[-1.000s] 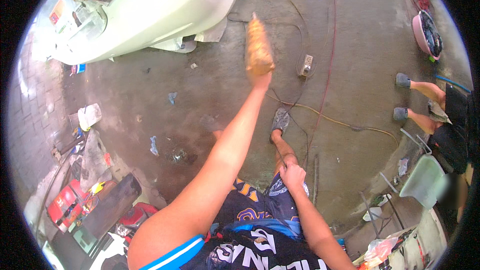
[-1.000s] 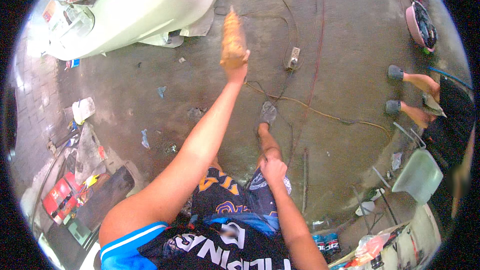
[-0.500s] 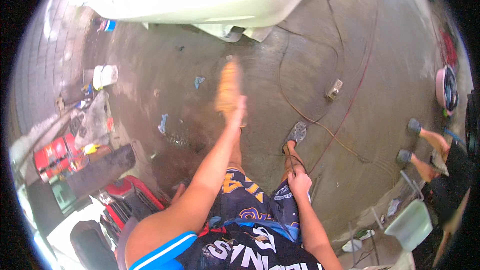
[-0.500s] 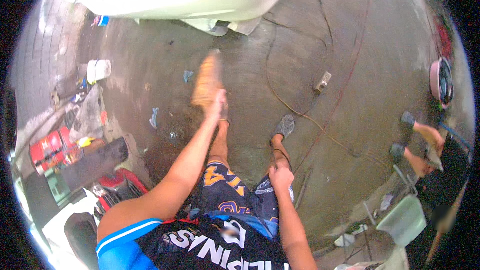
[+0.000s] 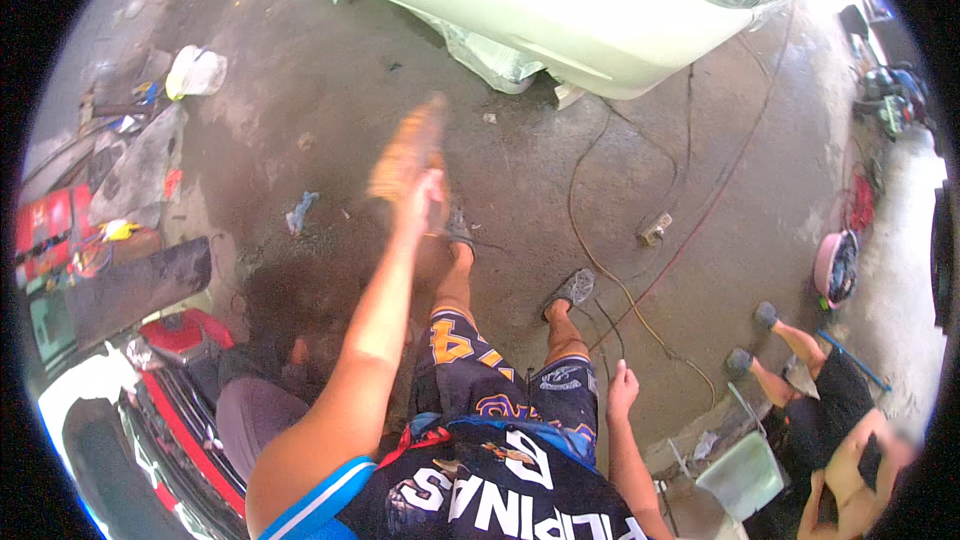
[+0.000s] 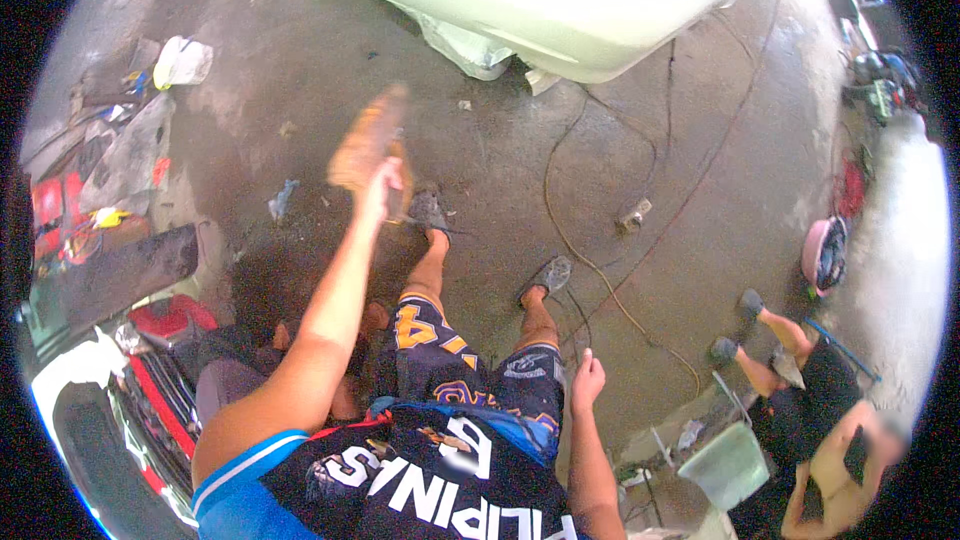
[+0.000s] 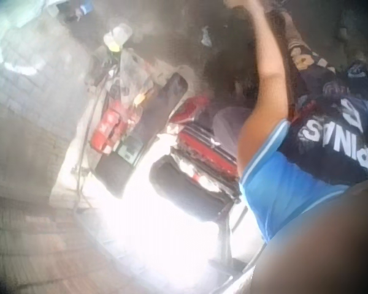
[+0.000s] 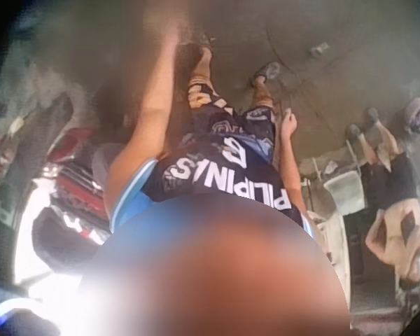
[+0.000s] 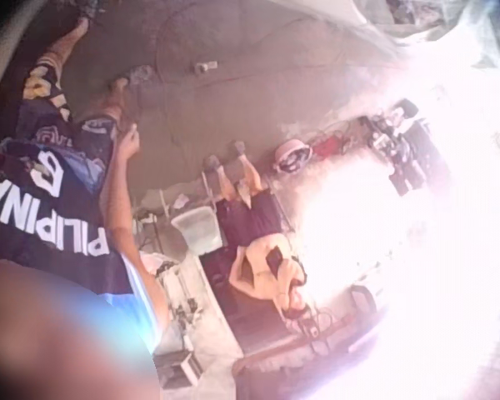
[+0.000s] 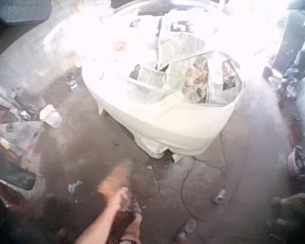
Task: The person uses a heat gun to apply heat to the front bumper of a white car that is partially covered with newspaper. The person moves around the bumper, directing the heat gun at different sections while another person works nearby.
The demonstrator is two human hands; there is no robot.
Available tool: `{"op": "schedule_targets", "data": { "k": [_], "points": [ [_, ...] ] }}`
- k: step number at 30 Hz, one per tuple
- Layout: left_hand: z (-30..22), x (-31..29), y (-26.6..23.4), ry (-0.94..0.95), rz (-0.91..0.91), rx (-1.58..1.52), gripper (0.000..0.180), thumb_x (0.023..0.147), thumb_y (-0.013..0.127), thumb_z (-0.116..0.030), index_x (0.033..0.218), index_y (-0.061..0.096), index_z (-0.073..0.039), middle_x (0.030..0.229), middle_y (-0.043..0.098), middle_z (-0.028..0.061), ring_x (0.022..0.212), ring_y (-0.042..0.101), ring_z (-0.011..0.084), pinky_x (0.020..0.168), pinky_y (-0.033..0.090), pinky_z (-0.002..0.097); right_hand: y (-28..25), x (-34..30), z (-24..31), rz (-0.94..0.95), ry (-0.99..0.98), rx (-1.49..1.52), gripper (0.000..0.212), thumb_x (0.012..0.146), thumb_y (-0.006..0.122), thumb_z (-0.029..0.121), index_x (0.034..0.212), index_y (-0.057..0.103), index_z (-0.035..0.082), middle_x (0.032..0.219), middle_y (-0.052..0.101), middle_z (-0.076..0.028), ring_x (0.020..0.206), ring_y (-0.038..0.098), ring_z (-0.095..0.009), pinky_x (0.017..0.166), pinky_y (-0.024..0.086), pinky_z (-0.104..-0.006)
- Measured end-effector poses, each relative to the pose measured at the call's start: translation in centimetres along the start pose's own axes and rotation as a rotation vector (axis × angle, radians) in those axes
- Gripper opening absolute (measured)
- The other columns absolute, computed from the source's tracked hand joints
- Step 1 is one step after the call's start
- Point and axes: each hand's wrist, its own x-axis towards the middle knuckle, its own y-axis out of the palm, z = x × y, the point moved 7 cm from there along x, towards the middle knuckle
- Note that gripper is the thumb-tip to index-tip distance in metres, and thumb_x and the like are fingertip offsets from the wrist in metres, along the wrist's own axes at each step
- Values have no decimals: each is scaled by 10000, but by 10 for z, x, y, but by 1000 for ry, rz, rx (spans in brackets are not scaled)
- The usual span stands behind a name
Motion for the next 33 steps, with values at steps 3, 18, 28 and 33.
{"op": "schedule_targets", "data": {
  "k": [3, 18, 28, 33],
  "points": [
    [-53, 25, -83, 130, -218, -121, 183, 879, 615, -210, 726, 563, -124, 605, 489, -21, 558, 467, 99, 556, 404, 266, -9, -13, 14, 29, 149, 332, 482, 978, 539, 358, 615, 378, 85, 585, 325, 34, 546, 328, -92, 488, 290, -305],
    [-19, -103, 73, -72, 565, 426, 244, 793, 786, -236, 775, 574, -117, 643, 543, -55, 503, 486, 66, 429, 383, 245, -61, -95, 114, -367, 217, 774, 399, 962, 570, 333, 654, 388, 157, 545, 355, 49, 446, 330, -61, 396, 239, -244],
    [-95, 6, -118, -153, -10, -57, 139, 832, 709, -198, 848, 587, -135, 662, 501, -56, 566, 482, 81, 513, 406, 242, -101, -141, 141, -428, 153, 958, 383, 961, 574, 296, 658, 386, 156, 554, 337, 62, 448, 302, -44, 396, 213, -233],
    [-167, 15, -189, 48, -227, -303, 152, 868, 639, -168, 788, 516, -128, 616, 468, -34, 513, 470, 101, 488, 431, 264, -71, -167, 145, -259, 135, 831, 408, 961, 575, 309, 630, 392, 155, 545, 364, 60, 452, 322, -40, 400, 226, -228]
  ]
}}
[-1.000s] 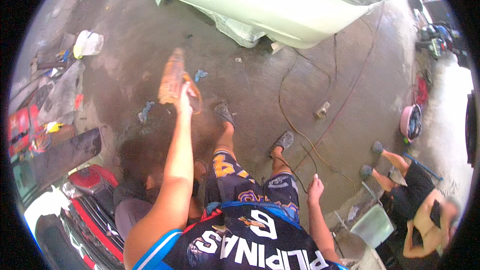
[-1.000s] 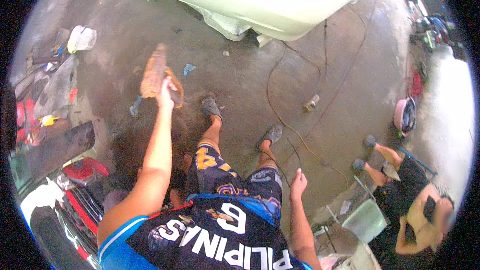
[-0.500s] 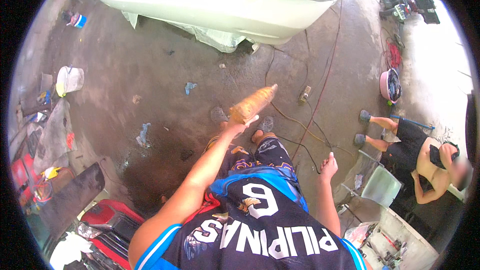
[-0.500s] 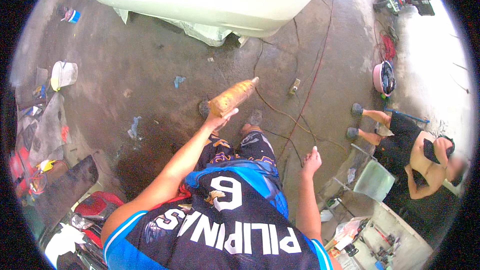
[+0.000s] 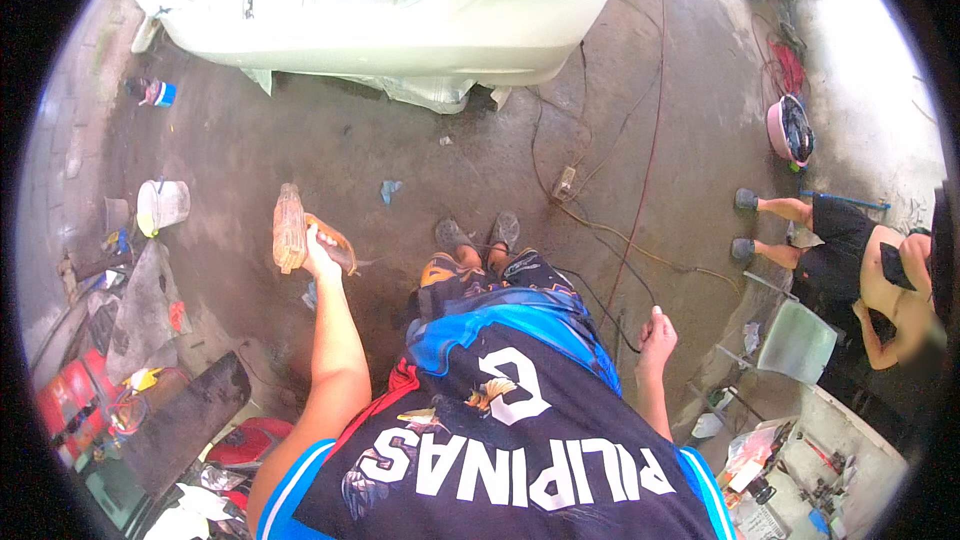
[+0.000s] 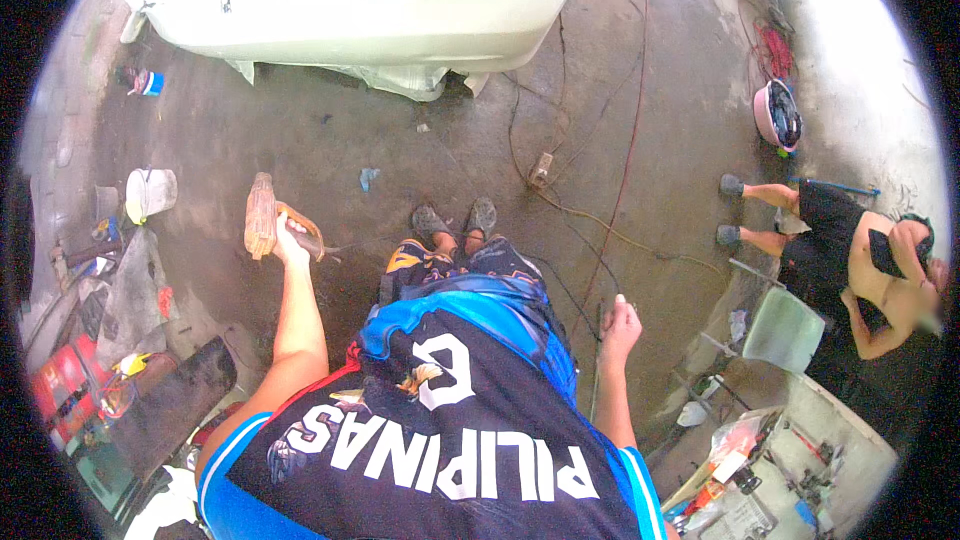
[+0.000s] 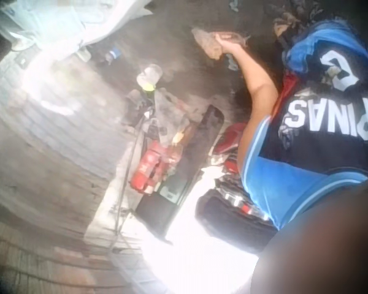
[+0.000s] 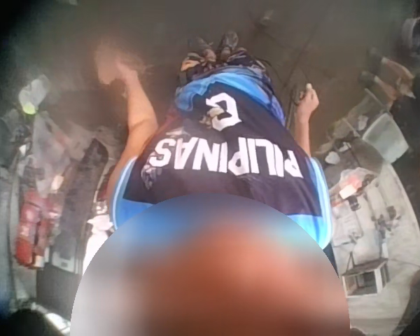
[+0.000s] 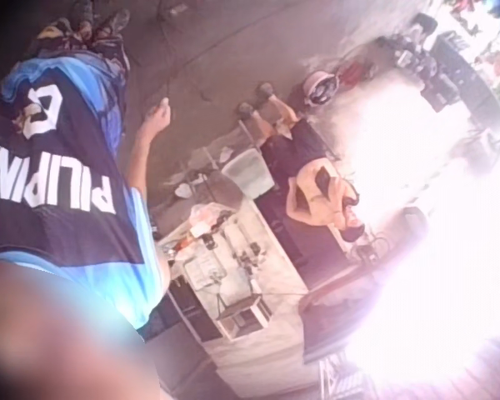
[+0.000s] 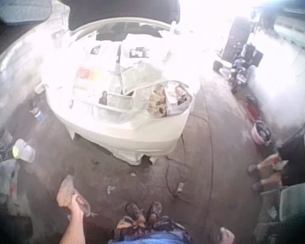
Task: The person uses a heat gun to apply heat to the front bumper of a white car that is partially covered with newspaper. The person moves around the bumper, directing the heat gun at different sections while another person works nearby.
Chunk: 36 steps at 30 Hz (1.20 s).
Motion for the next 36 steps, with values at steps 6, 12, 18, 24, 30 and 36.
{"op": "schedule_targets", "data": {
  "k": [6, 12, 18, 24, 30, 36],
  "points": [
    [57, -49, 57, -138, 166, 318, 217, 863, 643, -257, 712, 538, -143, 581, 483, -26, 520, 474, 105, 541, 407, 263, 43, 37, 14, 68, -73, -31, 408, 966, 562, 310, 629, 412, 136, 545, 379, 51, 456, 345, -47, 407, 252, -234],
    [104, -120, 115, -159, 677, 679, 254, 759, 772, -199, 916, 596, -103, 644, 552, -31, 501, 498, 77, 460, 414, 255, 79, 156, 91, 50, -237, 57, 407, 965, 556, 305, 629, 412, 127, 558, 394, 45, 470, 360, -62, 424, 289, -254],
    [88, -85, 68, -315, 355, 516, 198, 802, 721, -200, 897, 599, -76, 636, 511, -22, 505, 489, 95, 473, 430, 255, 92, 186, 108, -49, -293, 98, 419, 965, 557, 305, 615, 437, 107, 554, 412, 34, 475, 373, -71, 435, 288, -260],
    [36, -49, 3, -214, 299, 547, 149, 835, 675, -185, 854, 567, -85, 627, 512, -11, 509, 497, 112, 482, 426, 269, 113, 135, 92, -88, -287, 105, 397, 965, 570, 274, 634, 406, 128, 562, 394, 38, 475, 342, -57, 418, 256, -236],
    [29, -45, -30, -276, 310, 603, 156, 832, 676, -184, 844, 569, -72, 628, 513, -6, 508, 503, 114, 482, 436, 275, 94, 54, 77, -152, -359, 246, 393, 982, 543, 251, 642, 381, 137, 568, 335, 54, 488, 299, -48, 424, 221, -233],
    [50, -57, -9, -347, 420, 643, 146, 826, 690, -193, 830, 590, -86, 629, 536, -12, 509, 511, 107, 480, 429, 268, 78, 52, 91, -249, -335, 408, 392, 995, 518, 238, 655, 355, 130, 577, 333, 42, 497, 272, -56, 444, 220, -240]
  ]
}}
